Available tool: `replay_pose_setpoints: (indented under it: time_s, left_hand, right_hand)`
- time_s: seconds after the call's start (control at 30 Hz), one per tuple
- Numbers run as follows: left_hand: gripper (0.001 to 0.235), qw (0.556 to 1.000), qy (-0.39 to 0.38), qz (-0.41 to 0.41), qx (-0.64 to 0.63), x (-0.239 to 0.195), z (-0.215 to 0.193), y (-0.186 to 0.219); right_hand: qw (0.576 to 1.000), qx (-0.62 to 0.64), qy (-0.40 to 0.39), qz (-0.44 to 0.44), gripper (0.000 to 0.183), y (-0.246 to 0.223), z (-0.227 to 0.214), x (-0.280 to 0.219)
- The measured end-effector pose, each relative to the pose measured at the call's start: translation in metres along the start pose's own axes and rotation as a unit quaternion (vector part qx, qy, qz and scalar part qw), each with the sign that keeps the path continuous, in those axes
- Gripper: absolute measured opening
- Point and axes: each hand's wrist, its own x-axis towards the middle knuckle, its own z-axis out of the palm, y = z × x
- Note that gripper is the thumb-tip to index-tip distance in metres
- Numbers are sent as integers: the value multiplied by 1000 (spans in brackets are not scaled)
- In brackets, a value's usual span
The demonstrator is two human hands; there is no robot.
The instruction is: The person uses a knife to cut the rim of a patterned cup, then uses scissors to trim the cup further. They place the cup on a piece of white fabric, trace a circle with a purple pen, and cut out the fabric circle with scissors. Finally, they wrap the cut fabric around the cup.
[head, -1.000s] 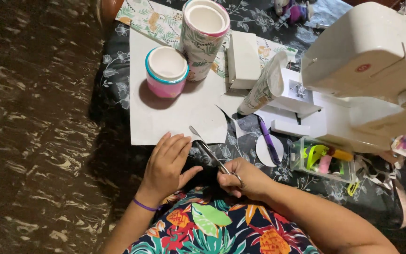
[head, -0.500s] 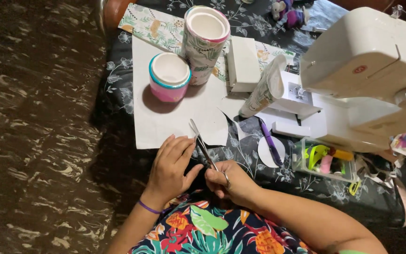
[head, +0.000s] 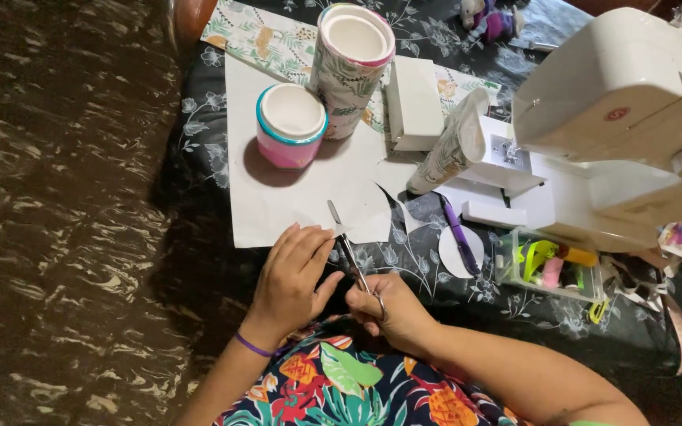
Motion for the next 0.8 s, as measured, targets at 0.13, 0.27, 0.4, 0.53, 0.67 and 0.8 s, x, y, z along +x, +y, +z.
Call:
replay_pose_setpoints:
  time_s: [0.13,0.27,0.4,0.53,0.67,0.8]
  left_hand:
    - [38,999,-16,10,36,-2,-4,-3]
    - [32,994,-13,13,111,-5,-14,-10]
    - [32,996,-11,0,87,-5,-23,-12]
    - [31,997,-18,4,70,-3,-25,-10]
    - [26,998,-24,-1,54,-2,-25,-9]
    - [25,999,-31,-8,42,-2,-27,-10]
  right_hand:
    - [1000,9,8,9,44,3,4,-1]
    - [999,17,26,12,44,12,7,1]
    - [999,14,31,15,49,15,17,0]
    - [997,65,38,25,53,17,28,9]
    - [988,146,36,23,49,15,36,21]
    - [982,182,40,20,44,14,44,28]
